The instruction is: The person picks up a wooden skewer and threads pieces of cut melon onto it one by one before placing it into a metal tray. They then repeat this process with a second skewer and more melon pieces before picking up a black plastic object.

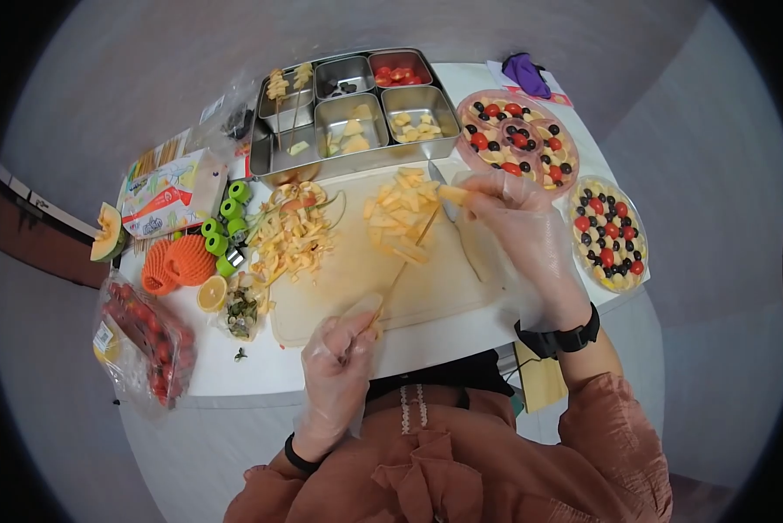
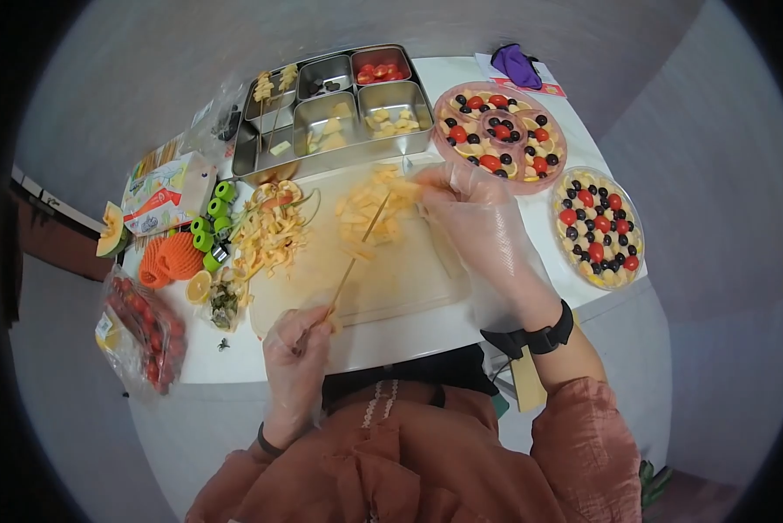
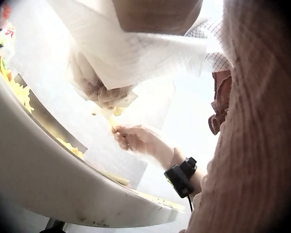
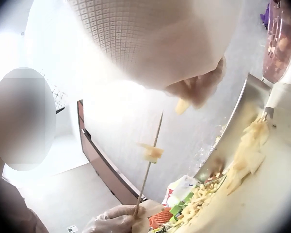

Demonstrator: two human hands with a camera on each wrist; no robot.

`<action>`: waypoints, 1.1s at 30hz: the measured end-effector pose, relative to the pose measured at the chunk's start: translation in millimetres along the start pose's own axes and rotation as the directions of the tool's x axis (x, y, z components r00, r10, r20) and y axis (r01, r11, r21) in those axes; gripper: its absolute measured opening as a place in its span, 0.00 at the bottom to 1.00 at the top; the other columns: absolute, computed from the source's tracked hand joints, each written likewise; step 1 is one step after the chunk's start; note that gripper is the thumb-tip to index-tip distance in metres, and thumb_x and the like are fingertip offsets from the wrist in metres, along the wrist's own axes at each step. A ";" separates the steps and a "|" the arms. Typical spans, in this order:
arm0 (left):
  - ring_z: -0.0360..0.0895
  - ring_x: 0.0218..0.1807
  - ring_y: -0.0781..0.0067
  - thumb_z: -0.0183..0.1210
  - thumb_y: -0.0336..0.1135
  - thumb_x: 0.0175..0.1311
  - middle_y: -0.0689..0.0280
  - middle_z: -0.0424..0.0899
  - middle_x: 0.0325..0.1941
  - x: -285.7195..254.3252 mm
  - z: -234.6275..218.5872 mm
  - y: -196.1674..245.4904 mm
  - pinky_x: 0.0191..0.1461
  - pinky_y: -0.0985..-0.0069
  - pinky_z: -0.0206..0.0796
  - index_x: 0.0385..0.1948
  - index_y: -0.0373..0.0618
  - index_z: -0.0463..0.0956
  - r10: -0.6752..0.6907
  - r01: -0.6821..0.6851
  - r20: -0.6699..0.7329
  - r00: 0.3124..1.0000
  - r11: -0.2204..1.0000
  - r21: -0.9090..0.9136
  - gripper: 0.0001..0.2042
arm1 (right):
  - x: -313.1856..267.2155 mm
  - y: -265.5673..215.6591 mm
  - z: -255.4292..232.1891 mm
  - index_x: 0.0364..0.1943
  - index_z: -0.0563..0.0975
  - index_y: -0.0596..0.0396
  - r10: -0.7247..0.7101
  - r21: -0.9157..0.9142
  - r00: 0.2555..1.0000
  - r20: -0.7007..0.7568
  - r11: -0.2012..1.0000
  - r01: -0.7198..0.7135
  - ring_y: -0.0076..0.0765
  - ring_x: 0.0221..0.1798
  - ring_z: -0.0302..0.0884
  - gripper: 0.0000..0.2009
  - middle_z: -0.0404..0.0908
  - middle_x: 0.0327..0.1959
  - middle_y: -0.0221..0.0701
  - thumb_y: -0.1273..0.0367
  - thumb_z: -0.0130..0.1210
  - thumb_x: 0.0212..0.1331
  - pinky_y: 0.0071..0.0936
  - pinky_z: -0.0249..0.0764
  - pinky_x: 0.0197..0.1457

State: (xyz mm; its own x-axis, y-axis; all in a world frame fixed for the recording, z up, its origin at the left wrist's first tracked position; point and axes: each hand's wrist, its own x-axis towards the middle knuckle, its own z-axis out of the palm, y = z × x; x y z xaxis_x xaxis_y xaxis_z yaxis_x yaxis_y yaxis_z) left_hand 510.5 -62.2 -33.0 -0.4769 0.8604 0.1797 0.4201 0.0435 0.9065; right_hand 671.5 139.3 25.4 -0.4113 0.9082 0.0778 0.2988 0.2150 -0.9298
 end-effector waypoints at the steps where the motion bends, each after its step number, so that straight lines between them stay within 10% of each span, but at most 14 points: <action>1: 0.69 0.29 0.83 0.58 0.22 0.60 0.69 0.76 0.28 -0.2 0.4 0.6 0.31 0.84 0.59 0.40 0.38 0.82 0.021 -0.021 0.001 1.000 1.000 -0.005 0.08 | -3.2 -6.4 -1.1 0.43 0.82 0.58 0.018 0.002 1.000 -0.001 1.000 -0.018 0.15 0.33 0.74 0.09 0.82 0.30 0.25 0.73 0.57 0.60 0.16 0.71 0.39; 14: 0.70 0.29 0.83 0.57 0.22 0.62 0.68 0.76 0.30 -5.7 2.8 -0.2 0.32 0.84 0.60 0.41 0.37 0.81 0.000 0.001 0.021 1.000 0.999 -0.050 0.08 | -7.5 9.9 10.3 0.40 0.83 0.55 -0.408 -0.204 0.902 -0.141 0.904 0.376 0.36 0.29 0.80 0.09 0.83 0.28 0.37 0.74 0.58 0.56 0.28 0.74 0.35; 17: 0.70 0.29 0.83 0.57 0.22 0.62 0.68 0.76 0.30 -5.0 1.8 2.6 0.31 0.85 0.59 0.41 0.37 0.81 0.036 -0.037 0.025 0.999 0.999 0.013 0.08 | -16.1 -2.5 7.3 0.42 0.81 0.59 -0.279 -0.249 0.957 -0.076 0.935 0.253 0.20 0.39 0.77 0.08 0.83 0.37 0.28 0.74 0.56 0.61 0.19 0.72 0.46; 27: 0.70 0.29 0.83 0.58 0.22 0.62 0.69 0.75 0.30 -7.0 2.7 -2.4 0.31 0.85 0.59 0.42 0.37 0.81 0.008 -0.008 0.014 1.000 1.000 -0.029 0.08 | -15.9 1.4 12.3 0.40 0.81 0.58 -0.393 -0.326 0.913 -0.107 0.881 0.342 0.30 0.41 0.81 0.07 0.84 0.37 0.32 0.75 0.58 0.59 0.25 0.74 0.48; 29: 0.69 0.29 0.84 0.58 0.22 0.62 0.69 0.75 0.30 -7.4 3.0 -4.9 0.30 0.85 0.59 0.42 0.37 0.81 0.006 -0.005 0.009 1.000 1.000 -0.030 0.08 | -9.1 9.5 15.4 0.36 0.82 0.52 -0.646 -0.408 0.744 -0.171 0.734 0.544 0.44 0.29 0.80 0.09 0.83 0.29 0.35 0.76 0.63 0.50 0.33 0.74 0.33; 33: 0.68 0.28 0.84 0.58 0.22 0.62 0.70 0.74 0.29 -7.4 2.9 -3.0 0.30 0.84 0.57 0.41 0.37 0.82 -0.016 0.016 0.010 1.000 0.999 -0.034 0.08 | -10.0 9.5 16.0 0.36 0.82 0.52 -0.637 -0.408 0.753 -0.167 0.740 0.535 0.44 0.30 0.80 0.09 0.83 0.30 0.35 0.76 0.64 0.50 0.33 0.75 0.34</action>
State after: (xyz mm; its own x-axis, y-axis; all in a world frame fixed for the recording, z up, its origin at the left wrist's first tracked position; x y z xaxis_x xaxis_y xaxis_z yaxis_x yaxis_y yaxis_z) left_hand 515.0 -67.2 -38.1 -0.4759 0.8645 0.1617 0.3861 0.0401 0.9216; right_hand 664.7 126.5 10.0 -0.3561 0.6069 0.7106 0.3522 0.7915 -0.4995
